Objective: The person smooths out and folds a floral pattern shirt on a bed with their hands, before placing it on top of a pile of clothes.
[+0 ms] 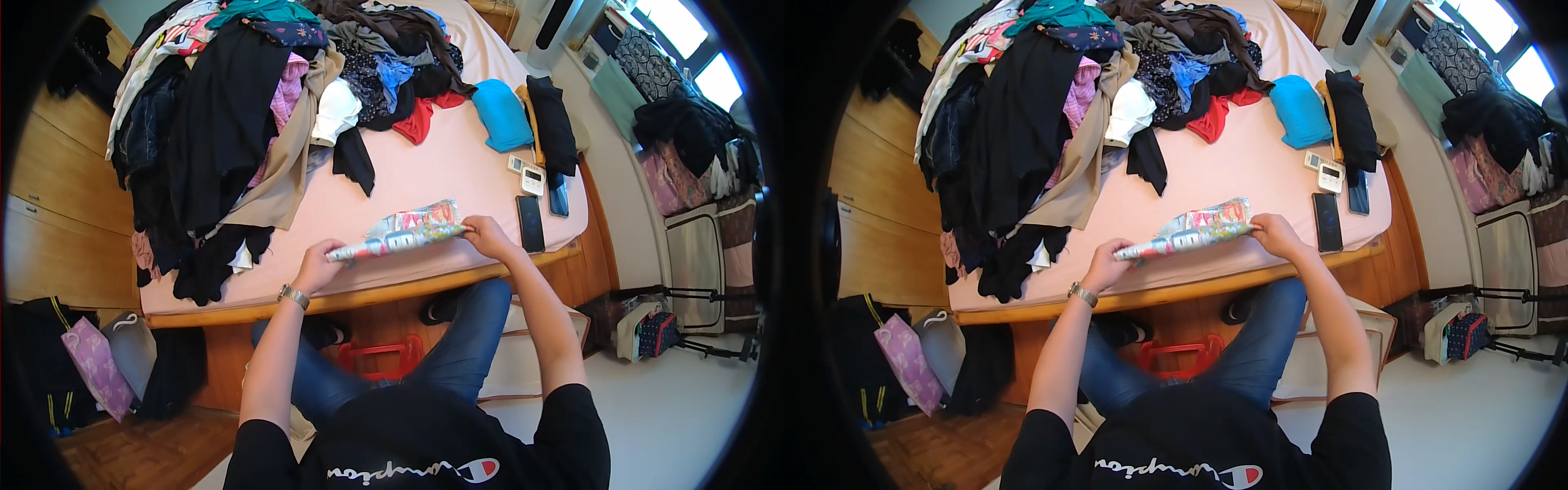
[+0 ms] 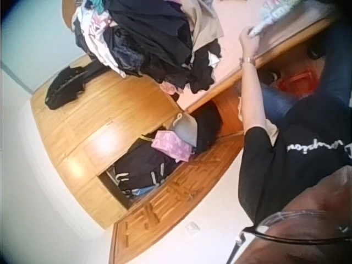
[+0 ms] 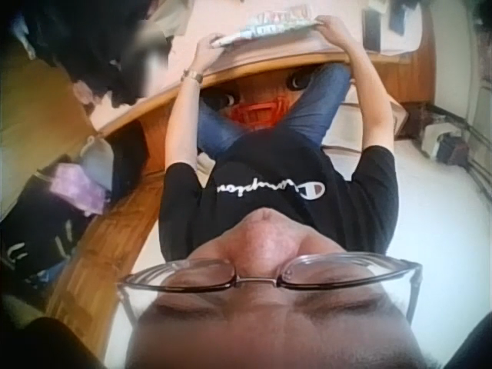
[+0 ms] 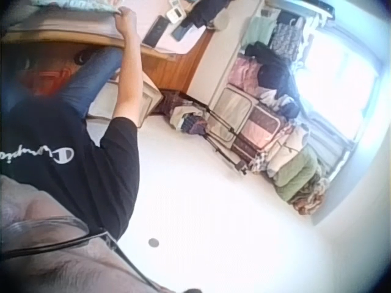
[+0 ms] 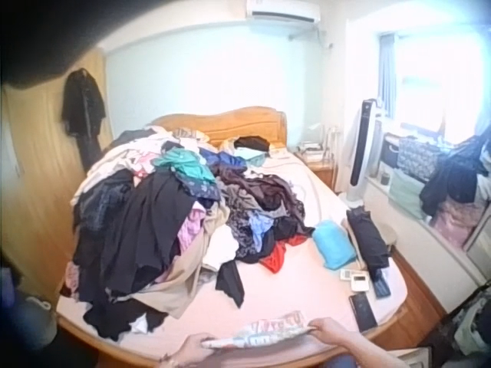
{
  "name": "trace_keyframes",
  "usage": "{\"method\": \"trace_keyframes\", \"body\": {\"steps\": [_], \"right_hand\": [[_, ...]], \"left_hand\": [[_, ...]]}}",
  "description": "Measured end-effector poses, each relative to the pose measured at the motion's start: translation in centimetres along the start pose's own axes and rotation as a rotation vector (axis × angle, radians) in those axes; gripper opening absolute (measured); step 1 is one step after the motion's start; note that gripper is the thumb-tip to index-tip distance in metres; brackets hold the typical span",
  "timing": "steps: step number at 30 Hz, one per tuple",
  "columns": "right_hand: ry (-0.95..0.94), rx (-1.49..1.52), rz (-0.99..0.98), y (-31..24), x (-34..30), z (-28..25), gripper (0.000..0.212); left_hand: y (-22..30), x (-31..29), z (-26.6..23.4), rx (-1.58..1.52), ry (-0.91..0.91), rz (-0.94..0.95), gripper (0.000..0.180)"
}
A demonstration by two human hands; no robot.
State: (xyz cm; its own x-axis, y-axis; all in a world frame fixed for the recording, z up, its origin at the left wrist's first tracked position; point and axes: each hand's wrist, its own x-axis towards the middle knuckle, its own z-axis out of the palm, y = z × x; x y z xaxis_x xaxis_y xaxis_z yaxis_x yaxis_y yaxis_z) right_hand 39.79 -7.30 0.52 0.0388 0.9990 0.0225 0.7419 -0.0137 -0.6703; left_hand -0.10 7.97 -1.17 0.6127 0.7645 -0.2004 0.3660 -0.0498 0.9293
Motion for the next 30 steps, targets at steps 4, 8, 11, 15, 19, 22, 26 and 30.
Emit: {"method": "trace_keyframes", "body": {"steps": [4, 8, 11, 15, 19, 22, 26, 30], "right_hand": [[0.195, 0.722, 0.307, 2.9, 2.4, 2.8, 0.020], [0.565, 0.414, 0.464, 1.9, 5.2, 6.9, 0.020], [0.636, 0.130, 0.574, 0.2, 6.7, 7.9, 0.026], [0.424, -0.152, 0.675, 0.6, 7.3, 7.4, 0.029], [0.305, -0.269, 0.616, 2.2, 7.3, 6.7, 0.027], [0.307, -0.305, 0.656, 2.0, 7.8, 7.0, 0.028], [0.334, -0.307, 0.622, 1.7, 7.8, 6.9, 0.031], [0.564, -0.332, 0.535, -0.2, 7.3, 5.5, 0.023]], "left_hand": [[-1.5, 2.1, 1.6, -0.468, 0.259, -0.159, 0.022], [-2.2, 4.4, 5.3, 0.047, 0.714, 0.010, 0.022], [-2.3, 5.6, 6.0, 0.361, 0.807, -0.124, 0.025], [-3.2, 5.9, 3.7, 0.441, 0.645, -0.115, 0.031], [-3.4, 5.6, 2.4, 0.539, 0.494, -0.120, 0.028], [-3.6, 5.6, 2.2, 0.570, 0.530, -0.063, 0.026], [-3.0, 5.0, 2.0, 0.402, 0.641, -0.071, 0.026], [-0.1, 4.8, 2.6, 0.627, 0.942, 0.295, 0.029]]}}
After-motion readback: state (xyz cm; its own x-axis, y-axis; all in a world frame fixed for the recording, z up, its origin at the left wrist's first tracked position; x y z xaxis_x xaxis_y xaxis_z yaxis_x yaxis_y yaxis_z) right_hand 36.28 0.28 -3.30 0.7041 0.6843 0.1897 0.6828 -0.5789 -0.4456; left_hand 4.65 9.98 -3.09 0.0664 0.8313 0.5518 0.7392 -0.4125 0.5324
